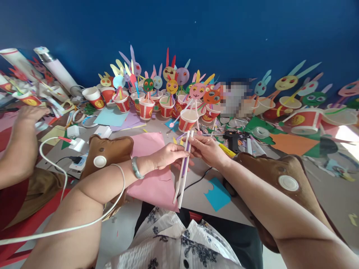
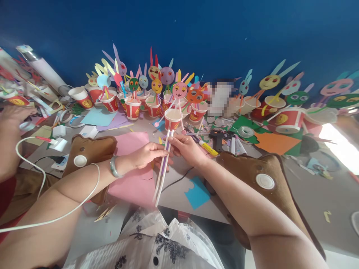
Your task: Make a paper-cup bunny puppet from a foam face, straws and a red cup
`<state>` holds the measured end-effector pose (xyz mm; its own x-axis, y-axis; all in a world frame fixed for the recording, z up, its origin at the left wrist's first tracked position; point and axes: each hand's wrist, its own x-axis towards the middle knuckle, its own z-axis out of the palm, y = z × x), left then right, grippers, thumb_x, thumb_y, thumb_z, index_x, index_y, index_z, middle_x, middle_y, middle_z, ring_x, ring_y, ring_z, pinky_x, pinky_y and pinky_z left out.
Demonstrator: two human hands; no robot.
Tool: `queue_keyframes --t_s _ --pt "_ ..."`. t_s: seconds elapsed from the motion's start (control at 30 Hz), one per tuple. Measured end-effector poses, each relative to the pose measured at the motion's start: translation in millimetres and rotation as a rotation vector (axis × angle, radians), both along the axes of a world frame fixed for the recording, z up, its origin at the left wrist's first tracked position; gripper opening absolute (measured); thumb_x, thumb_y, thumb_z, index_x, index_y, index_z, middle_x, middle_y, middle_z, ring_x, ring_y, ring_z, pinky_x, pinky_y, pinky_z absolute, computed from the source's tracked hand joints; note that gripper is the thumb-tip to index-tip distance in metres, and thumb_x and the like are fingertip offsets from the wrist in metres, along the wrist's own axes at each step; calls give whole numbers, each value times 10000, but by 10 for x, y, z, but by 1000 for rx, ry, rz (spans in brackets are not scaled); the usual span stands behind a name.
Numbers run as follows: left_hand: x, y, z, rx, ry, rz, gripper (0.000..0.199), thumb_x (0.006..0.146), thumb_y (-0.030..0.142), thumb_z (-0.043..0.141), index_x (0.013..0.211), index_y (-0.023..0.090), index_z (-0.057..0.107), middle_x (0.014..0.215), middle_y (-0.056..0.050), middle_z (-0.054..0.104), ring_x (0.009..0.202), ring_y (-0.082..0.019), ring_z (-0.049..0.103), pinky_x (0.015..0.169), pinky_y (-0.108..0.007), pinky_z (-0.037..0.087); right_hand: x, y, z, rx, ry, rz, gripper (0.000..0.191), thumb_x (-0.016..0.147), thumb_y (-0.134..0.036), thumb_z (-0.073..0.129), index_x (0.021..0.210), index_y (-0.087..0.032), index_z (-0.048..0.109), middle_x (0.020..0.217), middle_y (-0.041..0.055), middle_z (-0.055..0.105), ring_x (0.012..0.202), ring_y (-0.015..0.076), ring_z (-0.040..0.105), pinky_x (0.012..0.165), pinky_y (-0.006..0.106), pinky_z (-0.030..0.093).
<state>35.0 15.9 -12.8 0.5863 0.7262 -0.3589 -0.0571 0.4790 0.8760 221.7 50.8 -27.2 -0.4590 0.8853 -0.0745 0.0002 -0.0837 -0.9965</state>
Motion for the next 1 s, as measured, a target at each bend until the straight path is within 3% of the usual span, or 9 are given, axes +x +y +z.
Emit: queue_keyframes --t_s 0.23,0.4,0.73,1.0 --pt "-2 -4 32 -5 -4 12 298 847 362 702 988 101 682 834 -114 761 613 -182 724 585 -270 555 8 -8 -10 -43 26 24 396 821 -536 717 954 -163 724 609 -19 550 498 68 409 456 225 281" --pt "-2 4 9 17 -24 9 323 857 388 701 999 99 670 850 -121 762 610 -179 723 589 -276 567 32 10 -29 -55 20 44 373 836 -509 709 980 -165 719 610 -24 546 493 67 407 445 223 259" --pt "-5 23 20 -7 5 9 228 913 279 609 1030 98 682 842 -116 762 613 -178 728 604 -277 578 43 18 -27 -43 0 70 347 832 -494 722 748 -170 627 644 -18 560 515 70 438 487 232 317" --pt "-8 19 17 -69 60 -47 226 880 318 677 976 113 669 849 -108 765 660 -183 734 679 -318 588 -10 5 47 -17 46 -65 394 790 -506 756 673 -170 585 568 -48 466 454 49 359 436 235 250"
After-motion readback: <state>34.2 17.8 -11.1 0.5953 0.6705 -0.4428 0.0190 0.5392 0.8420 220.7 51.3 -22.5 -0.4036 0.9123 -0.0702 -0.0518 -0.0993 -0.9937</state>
